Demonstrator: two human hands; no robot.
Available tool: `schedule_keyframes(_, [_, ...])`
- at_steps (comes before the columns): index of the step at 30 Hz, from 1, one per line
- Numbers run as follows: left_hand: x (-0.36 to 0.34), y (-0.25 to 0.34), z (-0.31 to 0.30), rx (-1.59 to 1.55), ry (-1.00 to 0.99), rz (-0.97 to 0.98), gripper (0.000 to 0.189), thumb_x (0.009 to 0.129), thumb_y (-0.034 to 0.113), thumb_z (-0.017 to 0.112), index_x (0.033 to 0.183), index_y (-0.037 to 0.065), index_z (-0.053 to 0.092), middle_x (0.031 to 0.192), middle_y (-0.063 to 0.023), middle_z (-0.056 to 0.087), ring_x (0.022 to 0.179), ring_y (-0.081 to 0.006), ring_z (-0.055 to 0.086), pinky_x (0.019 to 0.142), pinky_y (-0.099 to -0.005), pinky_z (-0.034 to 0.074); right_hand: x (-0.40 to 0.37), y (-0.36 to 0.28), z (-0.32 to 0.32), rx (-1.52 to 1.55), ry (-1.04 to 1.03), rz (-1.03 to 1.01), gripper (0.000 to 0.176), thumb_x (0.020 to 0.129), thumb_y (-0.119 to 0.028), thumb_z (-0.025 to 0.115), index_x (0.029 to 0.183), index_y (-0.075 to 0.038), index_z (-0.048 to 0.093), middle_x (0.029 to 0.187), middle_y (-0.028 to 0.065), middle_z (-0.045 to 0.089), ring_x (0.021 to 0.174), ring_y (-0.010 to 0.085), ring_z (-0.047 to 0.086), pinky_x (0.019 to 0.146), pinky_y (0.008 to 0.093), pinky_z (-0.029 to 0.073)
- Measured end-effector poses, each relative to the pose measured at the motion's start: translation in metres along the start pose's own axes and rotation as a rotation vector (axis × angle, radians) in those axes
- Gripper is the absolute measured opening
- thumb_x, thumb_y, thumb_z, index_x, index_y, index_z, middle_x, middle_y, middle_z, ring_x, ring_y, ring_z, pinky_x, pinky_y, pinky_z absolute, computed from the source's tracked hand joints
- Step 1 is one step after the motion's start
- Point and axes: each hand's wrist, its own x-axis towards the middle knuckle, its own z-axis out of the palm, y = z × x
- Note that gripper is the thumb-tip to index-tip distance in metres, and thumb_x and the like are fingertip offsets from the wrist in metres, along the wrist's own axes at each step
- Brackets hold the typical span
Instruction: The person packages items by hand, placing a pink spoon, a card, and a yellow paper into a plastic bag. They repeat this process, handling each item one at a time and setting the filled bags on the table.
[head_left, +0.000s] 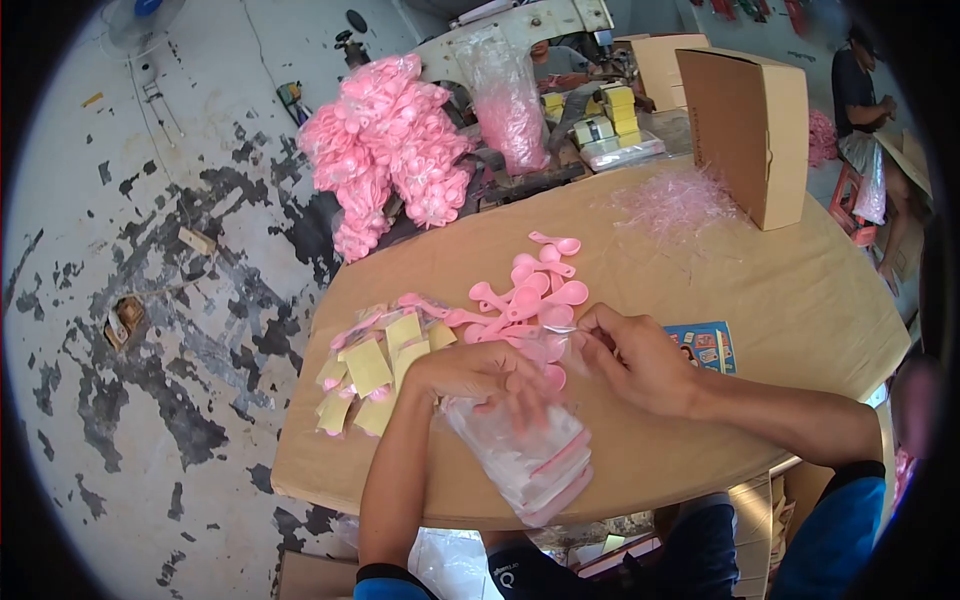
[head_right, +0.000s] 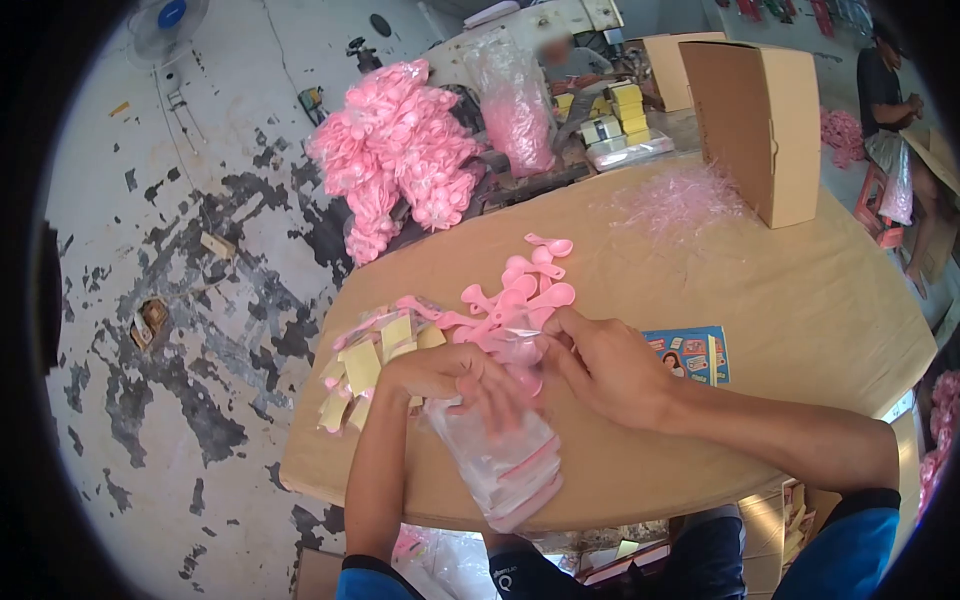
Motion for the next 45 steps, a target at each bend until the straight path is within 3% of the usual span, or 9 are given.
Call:
schedule_keyframes(5, [0.032, -0.005, 0.021, 0.015, 0.684, 0.268, 0.041, 0.1, 0.027, 0.053, 0.129, -0.002, 0.055, 0.103, -0.0073, 0.069, 0.085, -0.0107, 0.065, 0.064, -0.022, 0.05, 0.003, -0.003, -0.016, -0.112, -0.065, -0.051, 0.017, 0.093, -0.02, 0.057, 0.099, -0.004, 0.06, 0.08, 0.0177, 0.067, 0.074, 0.0369, 0.066, 0.068, 0.045, 0.051])
schedule_keyframes(10, [0.045, -0.003, 0.02, -0.223, 0.845, 0.332, 0.039, 0.102, 0.025, 0.046, 0.129, -0.003, 0.052, 0.112, -0.0132, 0.066, 0.094, -0.0196, 0.066, 0.079, -0.0328, 0.056, 0.01, 0.006, -0.061, -0.441, -0.218, -0.152, 0.031, 0.085, -0.035, 0.067, 0.103, -0.009, 0.067, 0.086, 0.0128, 0.07, 0.084, 0.0299, 0.068, 0.073, 0.0415, 0.053])
schedule_keyframes(13, [0.046, -0.003, 0.018, -0.4, 0.918, 0.368, 0.04, 0.103, 0.028, 0.044, 0.127, -0.002, 0.054, 0.111, -0.0127, 0.065, 0.094, -0.019, 0.066, 0.08, -0.0323, 0.056, 0.021, 0.005, -0.11, -0.469, -0.803, 0.238, 0.052, 0.074, -0.052, 0.076, 0.1, -0.008, 0.068, 0.091, 0.0074, 0.069, 0.084, 0.0228, 0.067, 0.07, 0.0354, 0.053])
schedule_keyframes(21, [0.035, -0.04, -0.017, 0.19, 1.352, 0.183, 0.05, 0.105, 0.041, 0.031, 0.125, 0.003, 0.057, 0.1, -0.0134, 0.062, 0.089, -0.0196, 0.064, 0.076, -0.0277, 0.053, 0.028, 0.033, -0.098, -0.586, -0.636, 0.394, 0.05, 0.073, -0.052, 0.077, 0.092, -0.006, 0.072, 0.084, 0.0086, 0.072, 0.077, 0.022, 0.069, 0.069, 0.0328, 0.053])
schedule_keyframes(25, [0.032, -0.045, -0.013, 0.291, 1.22, -0.011, 0.06, 0.104, 0.047, 0.022, 0.135, 0.004, 0.051, 0.125, -0.0195, 0.058, 0.107, -0.0246, 0.061, 0.101, -0.0326, 0.041, 0.024, 0.039, -0.089, -0.428, -0.598, 0.311, 0.053, 0.076, -0.056, 0.073, 0.088, -0.004, 0.07, 0.077, 0.0098, 0.07, 0.073, 0.0232, 0.068, 0.065, 0.0345, 0.052])
schedule_keyframes(28, [0.042, -0.039, -0.006, 0.032, 1.065, 0.19, 0.066, 0.103, 0.053, 0.021, 0.139, 0.004, 0.048, 0.134, -0.018, 0.053, 0.116, -0.0261, 0.056, 0.107, -0.0336, 0.035, 0.025, 0.042, -0.087, -0.431, -0.617, 0.309, 0.052, 0.077, -0.055, 0.072, 0.088, -0.004, 0.069, 0.078, 0.0095, 0.07, 0.072, 0.0221, 0.068, 0.065, 0.0349, 0.052])
schedule_keyframes(36, [0.035, -0.025, 0.0, 0.213, 1.12, -0.035, 0.068, 0.1, 0.057, 0.027, 0.133, 0.004, 0.054, 0.121, -0.0217, 0.06, 0.111, -0.0274, 0.06, 0.1, -0.0336, 0.04, 0.025, 0.036, -0.088, -0.431, -0.625, 0.303, 0.051, 0.079, -0.053, 0.071, 0.09, -0.004, 0.069, 0.078, 0.0095, 0.07, 0.071, 0.0215, 0.068, 0.065, 0.0333, 0.052])
schedule_keyframes(41, [0.027, -0.029, -0.009, 0.451, 0.985, -0.125, 0.057, 0.103, 0.047, 0.031, 0.138, 0.005, 0.049, 0.109, -0.0112, 0.066, 0.103, -0.0196, 0.06, 0.093, -0.0333, 0.044, 0.027, 0.031, -0.09, -0.464, -0.624, 0.338, 0.048, 0.081, -0.052, 0.069, 0.095, -0.006, 0.07, 0.084, 0.0113, 0.071, 0.079, 0.0247, 0.069, 0.072, 0.0354, 0.052])
schedule_keyframes(45, [0.027, -0.024, 0.001, 0.357, 0.864, 0.092, 0.052, 0.103, 0.042, 0.036, 0.139, 0.006, 0.046, 0.102, -0.0114, 0.068, 0.096, -0.0209, 0.063, 0.086, -0.0353, 0.048, 0.026, 0.037, -0.088, -0.468, -0.61, 0.322, 0.05, 0.081, -0.052, 0.069, 0.093, -0.004, 0.069, 0.082, 0.0113, 0.071, 0.075, 0.0241, 0.068, 0.069, 0.035, 0.052])
